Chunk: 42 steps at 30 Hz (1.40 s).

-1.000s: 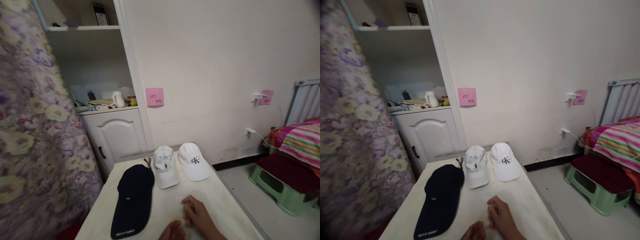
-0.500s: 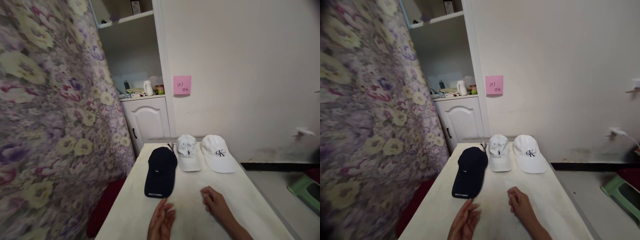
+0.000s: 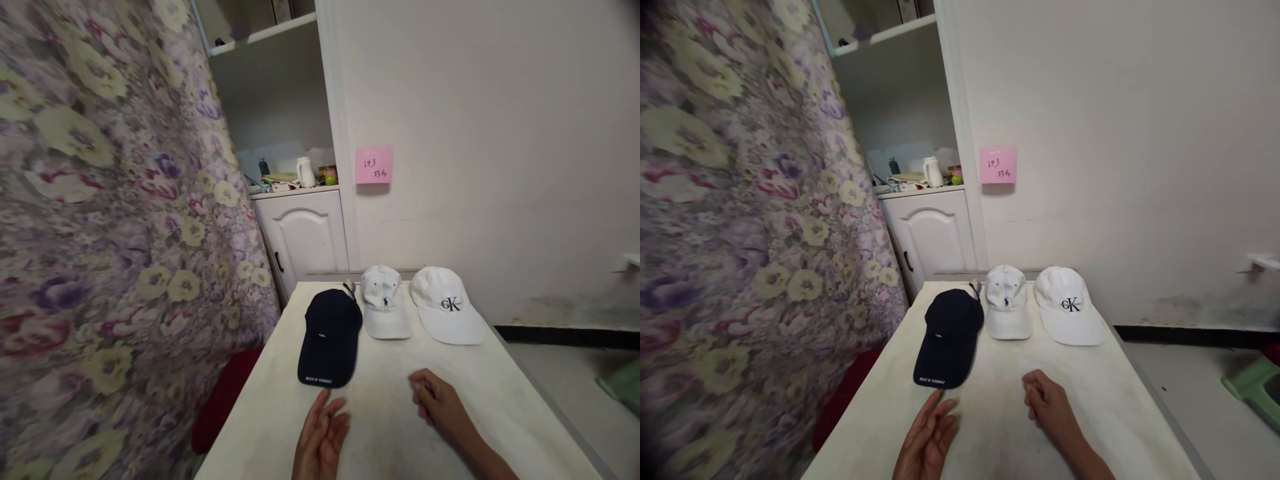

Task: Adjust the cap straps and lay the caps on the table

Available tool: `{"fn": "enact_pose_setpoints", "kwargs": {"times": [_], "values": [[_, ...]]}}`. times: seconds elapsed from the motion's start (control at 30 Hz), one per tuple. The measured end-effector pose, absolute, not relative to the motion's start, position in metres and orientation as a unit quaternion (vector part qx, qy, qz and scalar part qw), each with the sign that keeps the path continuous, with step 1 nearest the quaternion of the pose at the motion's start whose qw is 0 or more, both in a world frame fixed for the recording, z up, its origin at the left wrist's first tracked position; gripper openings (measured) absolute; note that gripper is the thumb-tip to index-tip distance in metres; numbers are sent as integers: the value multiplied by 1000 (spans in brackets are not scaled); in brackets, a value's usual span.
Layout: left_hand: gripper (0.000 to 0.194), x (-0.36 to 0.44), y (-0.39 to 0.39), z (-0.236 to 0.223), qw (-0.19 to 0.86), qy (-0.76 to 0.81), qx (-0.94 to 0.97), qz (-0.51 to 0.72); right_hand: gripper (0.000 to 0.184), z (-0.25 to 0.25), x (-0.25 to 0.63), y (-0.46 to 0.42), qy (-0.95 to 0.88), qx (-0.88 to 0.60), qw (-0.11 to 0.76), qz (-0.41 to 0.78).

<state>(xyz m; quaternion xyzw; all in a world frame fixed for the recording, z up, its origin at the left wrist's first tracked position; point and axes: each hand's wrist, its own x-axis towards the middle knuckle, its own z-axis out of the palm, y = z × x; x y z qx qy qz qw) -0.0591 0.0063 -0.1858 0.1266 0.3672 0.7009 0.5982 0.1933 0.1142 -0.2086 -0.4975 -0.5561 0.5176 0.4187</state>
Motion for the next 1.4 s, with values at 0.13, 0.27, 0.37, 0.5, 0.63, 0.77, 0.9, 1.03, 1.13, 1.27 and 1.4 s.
{"fn": "enact_pose_setpoints", "kwargs": {"times": [0.13, 0.27, 0.37, 0.5, 0.63, 0.77, 0.9, 1.03, 1.13, 1.27, 1.4], "values": [[46, -56, 5, -180, 595, 368, 133, 702, 25, -208, 194, 114, -554, -493, 421, 522], [50, -54, 5, -175, 587, 375, 139, 704, 26, -207, 193, 114, -553, -488, 422, 527], [52, -54, 7, -173, 586, 375, 144, 704, 25, -207, 194, 114, -554, -486, 420, 529], [54, -55, 13, -168, 564, 390, 150, 712, 24, -207, 194, 116, -558, -481, 419, 530], [50, -60, 23, -159, 544, 399, 159, 721, 23, -209, 194, 117, -560, -477, 417, 534], [45, -66, 39, -144, 524, 394, 167, 736, 22, -211, 194, 118, -562, -474, 415, 536], [31, -65, 63, -126, 528, 371, 180, 742, 21, -214, 194, 118, -565, -470, 417, 535], [21, -64, 88, -112, 547, 355, 162, 740, 21, -215, 193, 118, -563, -466, 419, 539], [32, -68, 104, -105, 545, 343, 139, 753, 20, -213, 191, 119, -558, -465, 422, 542], [45, -80, 115, -97, 530, 301, 133, 782, 19, -212, 190, 119, -543, -456, 432, 557], [48, -79, 106, -88, 524, 262, 150, 796, 21, -215, 190, 123, -508, -433, 452, 591]]}}
